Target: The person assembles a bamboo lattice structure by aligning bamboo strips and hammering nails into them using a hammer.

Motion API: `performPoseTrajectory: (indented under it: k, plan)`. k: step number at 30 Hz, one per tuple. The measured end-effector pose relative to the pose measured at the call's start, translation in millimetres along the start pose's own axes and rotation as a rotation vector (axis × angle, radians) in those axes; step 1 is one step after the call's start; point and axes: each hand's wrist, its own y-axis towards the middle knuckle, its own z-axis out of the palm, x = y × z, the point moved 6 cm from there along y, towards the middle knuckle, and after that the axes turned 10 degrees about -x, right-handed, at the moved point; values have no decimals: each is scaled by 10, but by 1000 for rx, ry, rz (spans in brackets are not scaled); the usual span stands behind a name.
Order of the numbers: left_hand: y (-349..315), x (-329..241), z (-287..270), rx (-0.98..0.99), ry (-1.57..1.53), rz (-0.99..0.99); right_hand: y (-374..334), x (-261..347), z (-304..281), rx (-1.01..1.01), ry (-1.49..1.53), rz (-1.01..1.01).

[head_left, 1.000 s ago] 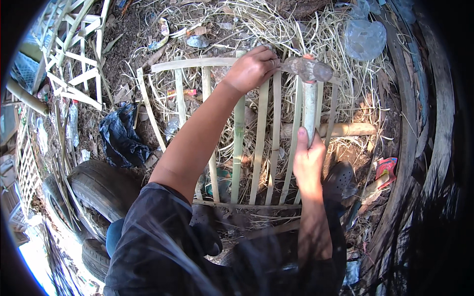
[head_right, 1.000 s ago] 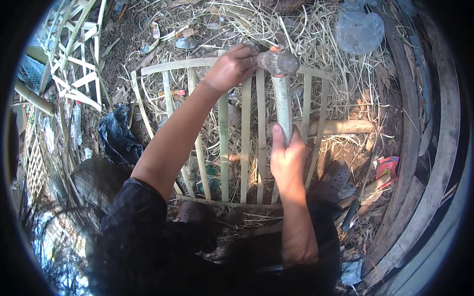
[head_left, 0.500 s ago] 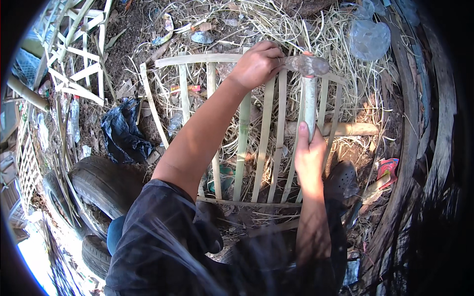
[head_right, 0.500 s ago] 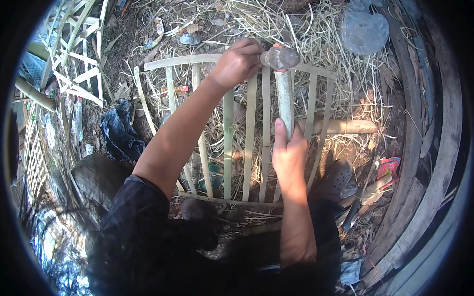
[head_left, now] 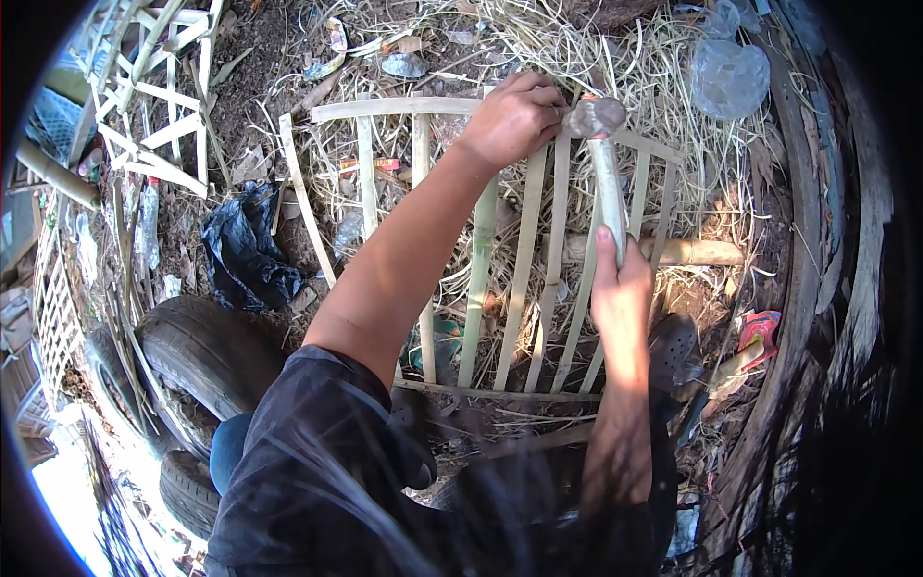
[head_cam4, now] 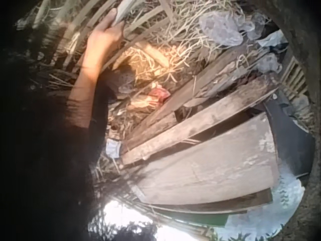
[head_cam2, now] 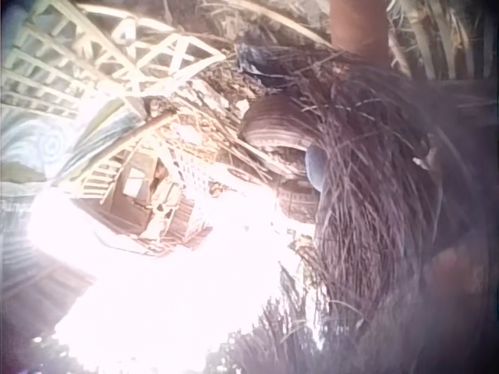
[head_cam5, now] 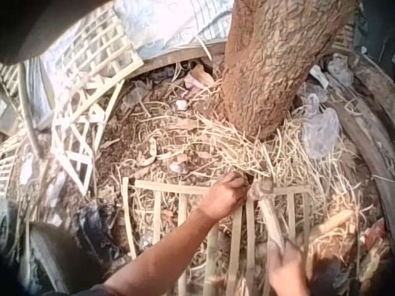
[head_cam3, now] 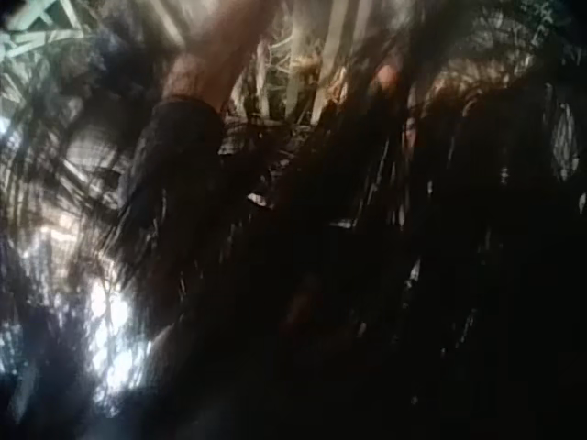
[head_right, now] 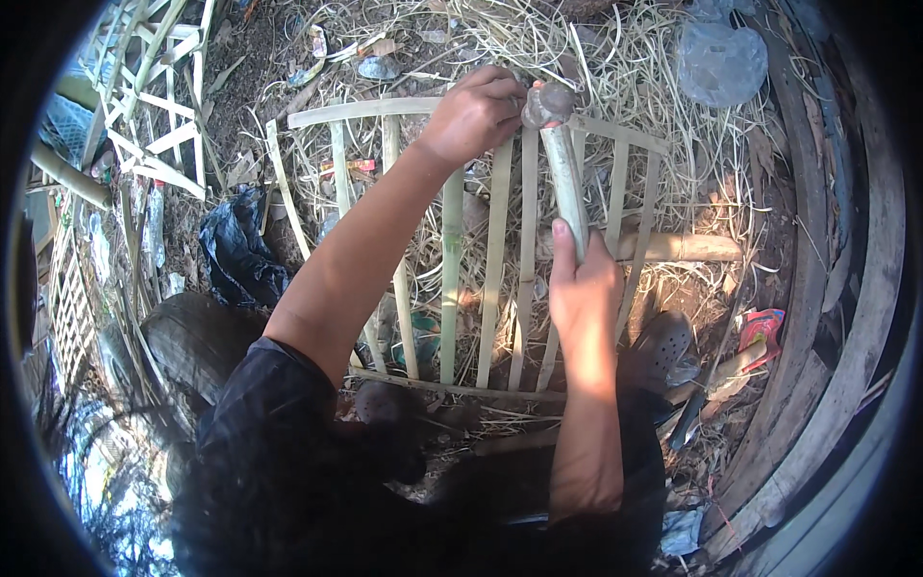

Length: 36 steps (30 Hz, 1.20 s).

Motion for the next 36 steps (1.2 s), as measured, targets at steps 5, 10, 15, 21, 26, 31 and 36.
performPoseTrajectory:
  k: [5,10,15,21,26,31,36]
  plan:
    - [3,56,22,19,37,-23,-130,99,-103,-121,197,-130]
    - [-88,52,-27,41,62,-32,-47,122,-15,11,-53,-69]
    - [-36,64,34,15,68,30,-43,120,-5,-41,83,-87]
    - [-36,27,32,26,77,-32,40,10,6,-13,-55,-35]
    - [31,19,10,75,174,-60,-87,106,-157,-74,45,-107]
    - [152,-145,99,305,351,0,-93,-69,-297,-22,104,37]
    - [186,-221,197,502,453,64,-204,-268,-541,-5,89,149]
